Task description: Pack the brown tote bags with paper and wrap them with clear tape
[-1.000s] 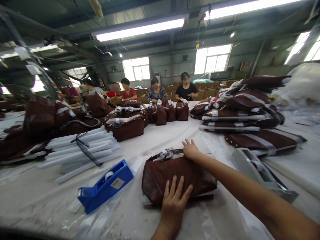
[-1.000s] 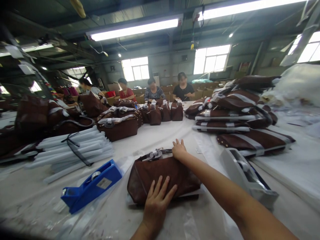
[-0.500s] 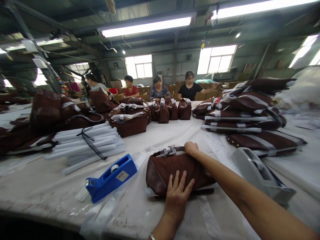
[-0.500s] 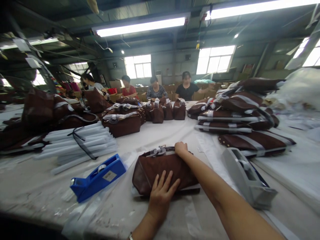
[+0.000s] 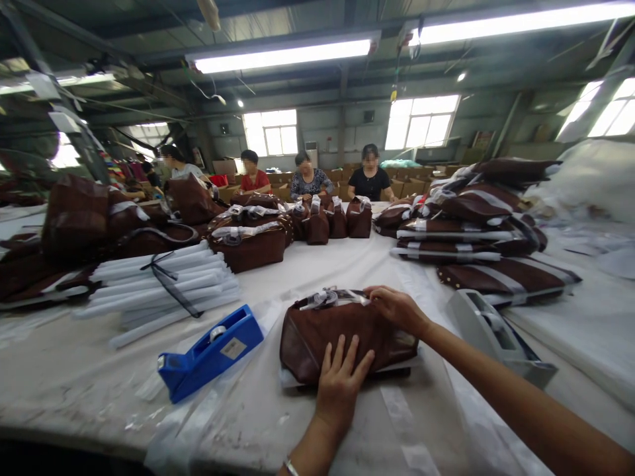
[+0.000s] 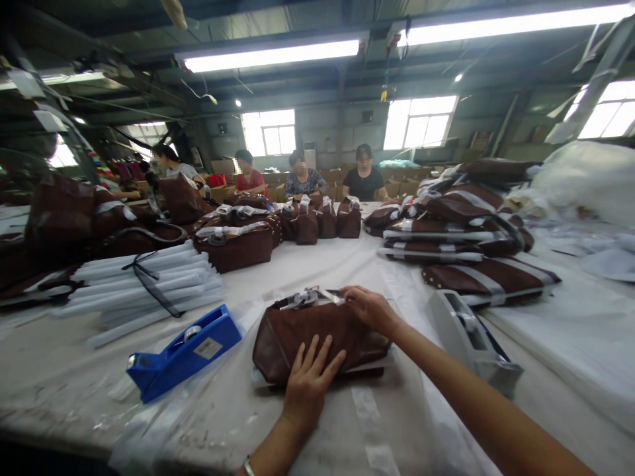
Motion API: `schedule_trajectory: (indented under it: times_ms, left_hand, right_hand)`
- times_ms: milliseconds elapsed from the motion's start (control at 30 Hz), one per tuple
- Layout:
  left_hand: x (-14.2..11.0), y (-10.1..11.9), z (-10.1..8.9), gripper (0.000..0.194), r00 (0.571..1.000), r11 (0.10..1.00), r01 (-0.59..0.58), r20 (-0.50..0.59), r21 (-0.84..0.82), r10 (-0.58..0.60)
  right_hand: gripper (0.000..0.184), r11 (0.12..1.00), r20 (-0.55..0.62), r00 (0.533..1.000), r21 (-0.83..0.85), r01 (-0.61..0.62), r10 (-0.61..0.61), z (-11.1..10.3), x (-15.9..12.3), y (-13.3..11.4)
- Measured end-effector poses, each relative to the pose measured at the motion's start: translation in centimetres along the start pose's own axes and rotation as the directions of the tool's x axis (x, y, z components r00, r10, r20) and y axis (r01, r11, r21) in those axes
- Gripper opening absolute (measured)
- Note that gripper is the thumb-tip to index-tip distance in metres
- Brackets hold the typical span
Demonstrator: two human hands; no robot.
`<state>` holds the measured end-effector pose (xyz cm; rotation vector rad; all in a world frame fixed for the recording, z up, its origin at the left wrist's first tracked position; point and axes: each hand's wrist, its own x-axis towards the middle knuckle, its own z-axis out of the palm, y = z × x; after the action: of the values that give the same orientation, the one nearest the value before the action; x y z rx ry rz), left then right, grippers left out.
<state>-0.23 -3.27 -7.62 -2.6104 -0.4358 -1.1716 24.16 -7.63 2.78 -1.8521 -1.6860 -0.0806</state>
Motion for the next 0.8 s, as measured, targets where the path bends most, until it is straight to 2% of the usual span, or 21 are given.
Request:
schedule_trajectory:
  times_ms: [33,100,167,200,300,367,500,667,800]
  left_hand:
    - [0.0,0.0,0.0,0.052,1.000,1.000,0.000,0.001,-0.003,0.000]
    - [0.0,0.0,-0.1,0.053,1.000,1.000,-0.001,0.005,-0.001,0.001]
    - [0.0,-0.1,0.0,0.053,1.000,1.000,-0.008,0.014,0.007,0.007]
    - [0.0,-0.1,0.0,0.053,1.000,1.000,-0.012,0.021,0.011,0.012]
    - [-0.1,-0.3,0.0,0.054,0.999,1.000,-0.025,0.043,0.014,0.024]
    - [0.0,-0.4,-0.2,0.055,0.998,1.000,-0.027,0.060,0.010,0.026]
    - [0.2,-0.6,-0.4,0.057,0.994,1.000,-0.022,0.111,-0.005,0.023]
    - [0.1,-0.9,-0.6,0.060,0.989,0.999,-0.032,0.142,-0.026,0.035]
    - [0.6,-0.6,-1.1,0.058,0.979,0.998,-0.046,0.196,-0.039,0.052]
  right_hand:
    - [0.019,0.996,0.022,1.000,0.089,0.016,-0.018,0.0,-0.9,0.1]
    - [0.045,0.975,0.055,0.998,0.221,0.021,-0.033,0.1,-1.9,0.3]
    - [0.067,0.970,0.067,0.996,0.241,0.041,-0.058,0.4,-2.1,0.5]
    - [0.066,0.971,0.070,0.994,0.226,0.071,-0.089,0.5,-1.8,0.5]
    - [0.031,0.962,0.083,0.974,0.195,0.191,-0.210,0.6,-0.8,0.5]
    - [0.021,0.945,0.084,0.960,0.216,0.245,-0.268,0.4,-0.7,0.4]
    - [0.036,0.930,0.112,0.950,0.266,0.254,-0.291,0.2,-3.4,0.4]
    - [0.048,0.917,0.069,0.922,0.154,0.368,-0.382,1.7,-8.7,1.0]
    - [0.048,0.894,0.065,0.894,0.095,0.437,-0.444,2.6,-9.9,1.7]
